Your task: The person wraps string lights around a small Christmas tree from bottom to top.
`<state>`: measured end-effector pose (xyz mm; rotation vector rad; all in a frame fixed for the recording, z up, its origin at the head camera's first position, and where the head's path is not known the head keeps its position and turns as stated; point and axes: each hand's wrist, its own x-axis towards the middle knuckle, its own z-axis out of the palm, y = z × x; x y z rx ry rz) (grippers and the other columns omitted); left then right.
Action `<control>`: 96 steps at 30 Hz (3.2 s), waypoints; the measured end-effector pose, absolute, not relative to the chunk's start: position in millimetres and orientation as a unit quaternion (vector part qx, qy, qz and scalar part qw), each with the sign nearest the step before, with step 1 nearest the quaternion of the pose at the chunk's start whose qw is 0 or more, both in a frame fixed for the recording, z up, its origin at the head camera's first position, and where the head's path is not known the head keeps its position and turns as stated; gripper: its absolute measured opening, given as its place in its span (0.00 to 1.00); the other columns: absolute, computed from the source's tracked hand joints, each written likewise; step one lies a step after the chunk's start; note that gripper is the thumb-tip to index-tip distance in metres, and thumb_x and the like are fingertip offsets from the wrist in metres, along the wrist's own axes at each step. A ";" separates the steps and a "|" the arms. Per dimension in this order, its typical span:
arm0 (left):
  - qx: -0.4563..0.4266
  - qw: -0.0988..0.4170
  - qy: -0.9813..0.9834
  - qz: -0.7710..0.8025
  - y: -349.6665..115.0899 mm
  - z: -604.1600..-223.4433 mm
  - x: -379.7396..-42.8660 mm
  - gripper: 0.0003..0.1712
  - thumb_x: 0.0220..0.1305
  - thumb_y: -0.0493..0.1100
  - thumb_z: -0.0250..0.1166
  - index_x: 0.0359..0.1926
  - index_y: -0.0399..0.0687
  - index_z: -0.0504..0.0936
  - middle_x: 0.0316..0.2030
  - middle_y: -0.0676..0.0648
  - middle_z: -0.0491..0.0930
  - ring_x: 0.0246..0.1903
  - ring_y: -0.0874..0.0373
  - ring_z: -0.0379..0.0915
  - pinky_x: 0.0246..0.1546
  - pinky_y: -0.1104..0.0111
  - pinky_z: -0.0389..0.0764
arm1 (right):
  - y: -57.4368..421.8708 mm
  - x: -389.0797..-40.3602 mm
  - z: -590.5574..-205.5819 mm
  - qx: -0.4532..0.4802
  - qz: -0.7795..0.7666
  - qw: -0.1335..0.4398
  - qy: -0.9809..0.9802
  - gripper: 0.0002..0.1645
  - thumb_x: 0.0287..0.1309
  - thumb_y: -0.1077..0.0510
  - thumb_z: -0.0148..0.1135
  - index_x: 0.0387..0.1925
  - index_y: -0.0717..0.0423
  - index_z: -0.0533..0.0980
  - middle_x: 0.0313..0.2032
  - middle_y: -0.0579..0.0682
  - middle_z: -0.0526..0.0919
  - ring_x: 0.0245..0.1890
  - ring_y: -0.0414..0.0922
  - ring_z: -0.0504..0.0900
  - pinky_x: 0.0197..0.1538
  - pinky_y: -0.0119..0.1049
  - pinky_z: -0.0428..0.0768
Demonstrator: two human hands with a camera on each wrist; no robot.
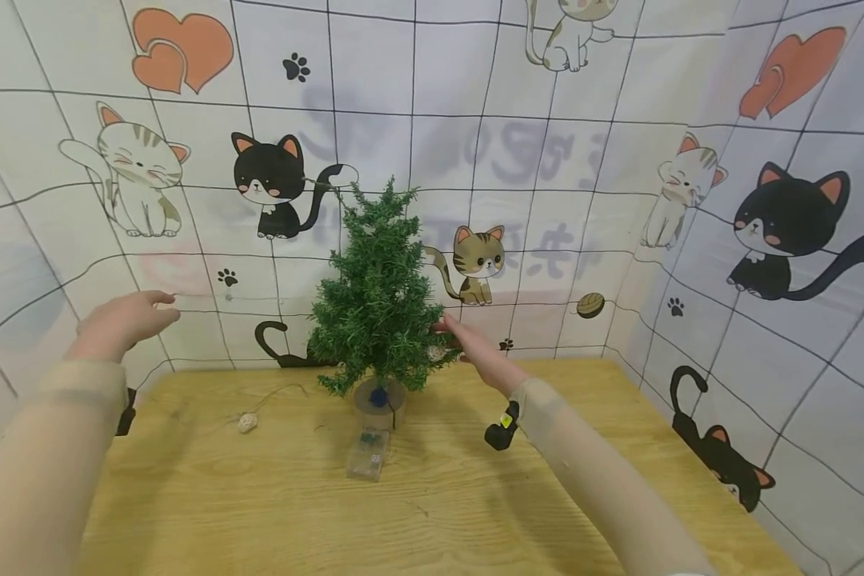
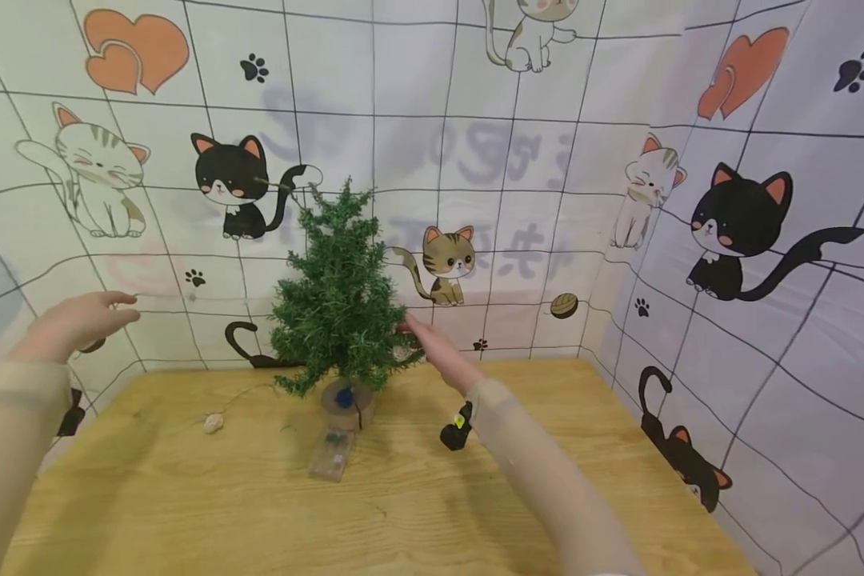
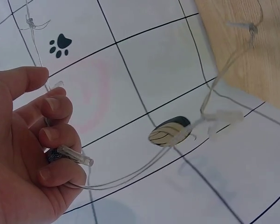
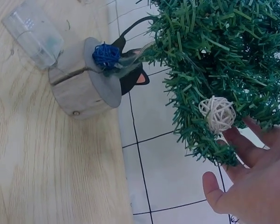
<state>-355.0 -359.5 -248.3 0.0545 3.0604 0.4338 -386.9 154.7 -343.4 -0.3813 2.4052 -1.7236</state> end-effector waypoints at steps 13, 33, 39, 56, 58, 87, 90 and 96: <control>0.031 -0.023 0.997 0.063 -340.8 -226.5 -310.4 0.42 0.69 0.65 0.45 0.72 0.40 0.57 0.63 0.21 0.57 0.47 0.20 0.66 0.25 0.48 0.71 | 173.5 -375.9 -327.7 -0.154 -0.530 0.010 0.834 0.40 0.70 0.33 0.41 0.72 0.52 0.59 0.69 0.56 0.63 0.69 0.55 0.60 0.68 0.57 0.54; 0.101 -0.172 0.978 -0.051 -254.6 -215.3 -229.8 0.35 0.68 0.56 0.52 0.71 0.46 0.60 0.12 0.52 0.63 0.13 0.54 0.61 0.10 0.61 0.60 | 144.8 -335.2 -279.0 -0.316 -0.401 -0.150 0.847 0.25 0.69 0.48 0.55 0.63 0.54 0.72 0.63 0.50 0.69 0.65 0.48 0.64 0.63 0.55 0.62; 0.131 -0.207 0.967 -0.067 -227.0 -206.4 -212.5 0.35 0.67 0.55 0.55 0.70 0.47 0.62 0.11 0.55 0.63 0.16 0.55 0.67 0.09 0.62 0.60 | 127.5 -327.8 -264.9 -0.360 -0.382 -0.171 0.834 0.23 0.69 0.51 0.57 0.61 0.56 0.73 0.62 0.51 0.70 0.64 0.46 0.65 0.62 0.50 0.65; 0.289 -0.340 0.887 -0.115 -152.4 -227.0 -179.1 0.29 0.54 0.51 0.71 0.56 0.44 0.80 0.21 0.54 0.73 0.07 0.62 0.50 0.06 0.70 0.52 | 77.5 -301.7 -230.4 -0.465 -0.298 -0.089 0.829 0.29 0.65 0.54 0.61 0.66 0.52 0.68 0.62 0.46 0.70 0.58 0.48 0.71 0.54 0.47 0.72; 0.298 -0.341 0.884 -0.119 -149.2 -228.5 -180.9 0.22 0.54 0.49 0.70 0.49 0.45 0.82 0.20 0.55 0.69 0.08 0.62 0.50 0.06 0.70 0.53 | 68.7 -298.0 -230.8 -0.487 -0.274 -0.069 0.826 0.30 0.65 0.56 0.62 0.67 0.53 0.68 0.63 0.47 0.70 0.59 0.48 0.71 0.56 0.44 0.71; 0.291 -0.385 0.876 0.001 -164.5 -192.7 -209.0 0.28 0.55 0.32 0.64 0.59 0.43 0.76 0.27 0.46 0.70 0.11 0.60 0.50 0.09 0.69 0.54 | 26.3 -309.1 -206.3 -0.416 -0.422 -0.061 0.803 0.06 0.69 0.58 0.56 0.41 0.55 0.77 0.36 0.53 0.83 0.32 0.41 0.81 0.38 0.33 0.78; 0.267 -0.353 0.897 0.006 -175.4 -192.0 -219.9 0.26 0.57 0.31 0.62 0.58 0.42 0.75 0.29 0.43 0.71 0.10 0.59 0.51 0.09 0.68 0.56 | 28.9 -311.7 -203.3 -0.415 -0.430 -0.077 0.798 0.05 0.69 0.59 0.55 0.40 0.55 0.76 0.35 0.53 0.84 0.35 0.41 0.82 0.42 0.32 0.77; 0.193 -0.218 0.956 0.024 -200.0 -186.5 -235.9 0.18 0.66 0.37 0.52 0.55 0.43 0.79 0.36 0.42 0.83 0.17 0.55 0.67 0.15 0.63 0.66 | 35.4 -316.0 -200.7 -0.405 -0.399 -0.107 0.816 0.06 0.69 0.57 0.56 0.40 0.54 0.76 0.35 0.53 0.83 0.35 0.46 0.82 0.41 0.33 0.74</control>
